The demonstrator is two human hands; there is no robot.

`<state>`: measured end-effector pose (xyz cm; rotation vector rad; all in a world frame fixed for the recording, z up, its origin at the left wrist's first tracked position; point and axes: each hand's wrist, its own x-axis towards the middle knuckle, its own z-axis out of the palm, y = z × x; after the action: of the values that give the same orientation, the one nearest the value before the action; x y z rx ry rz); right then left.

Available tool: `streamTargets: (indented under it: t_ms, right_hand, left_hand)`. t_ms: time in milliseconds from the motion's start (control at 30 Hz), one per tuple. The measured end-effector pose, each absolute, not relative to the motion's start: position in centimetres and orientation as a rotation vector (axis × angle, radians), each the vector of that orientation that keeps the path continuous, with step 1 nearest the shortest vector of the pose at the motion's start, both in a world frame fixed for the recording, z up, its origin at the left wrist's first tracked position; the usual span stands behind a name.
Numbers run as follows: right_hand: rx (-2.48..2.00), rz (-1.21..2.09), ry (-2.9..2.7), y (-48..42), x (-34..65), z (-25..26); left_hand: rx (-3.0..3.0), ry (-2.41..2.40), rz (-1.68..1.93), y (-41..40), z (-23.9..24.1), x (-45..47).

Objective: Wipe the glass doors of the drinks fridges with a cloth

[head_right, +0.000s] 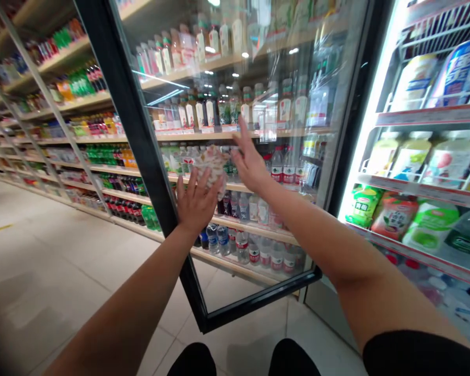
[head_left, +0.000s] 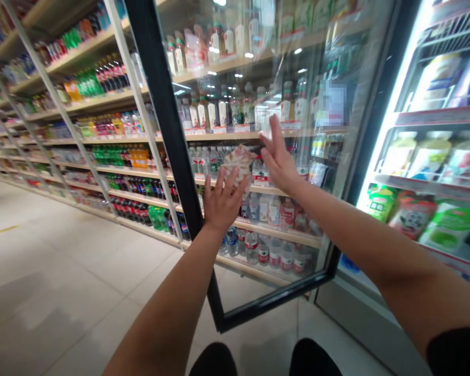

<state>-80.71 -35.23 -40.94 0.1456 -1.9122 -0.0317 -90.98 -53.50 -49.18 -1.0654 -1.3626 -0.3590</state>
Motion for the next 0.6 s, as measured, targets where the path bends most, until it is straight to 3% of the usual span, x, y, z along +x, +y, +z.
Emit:
streamTargets:
  t_ms: [233,467,600]
  right_hand:
    - [-0.151,-0.385,-1.967,-28.5,-79.9,-46.4]
    - [-0.188,-0.303,-1.868,-29.1,-81.4,-47.9]
    - [-0.187,-0.229,-1.832,-29.2,-81.7,-48.4]
  left_hand:
    - [-1.057,-1.356,-0.421,-53.5,-49.0,-90.1]
    - [-1.075,-1.422,-0.404,-52.6,-41.8,-90.3]
    - [-1.154,-1.413,-0.323,-52.2,-45.4,-90.2]
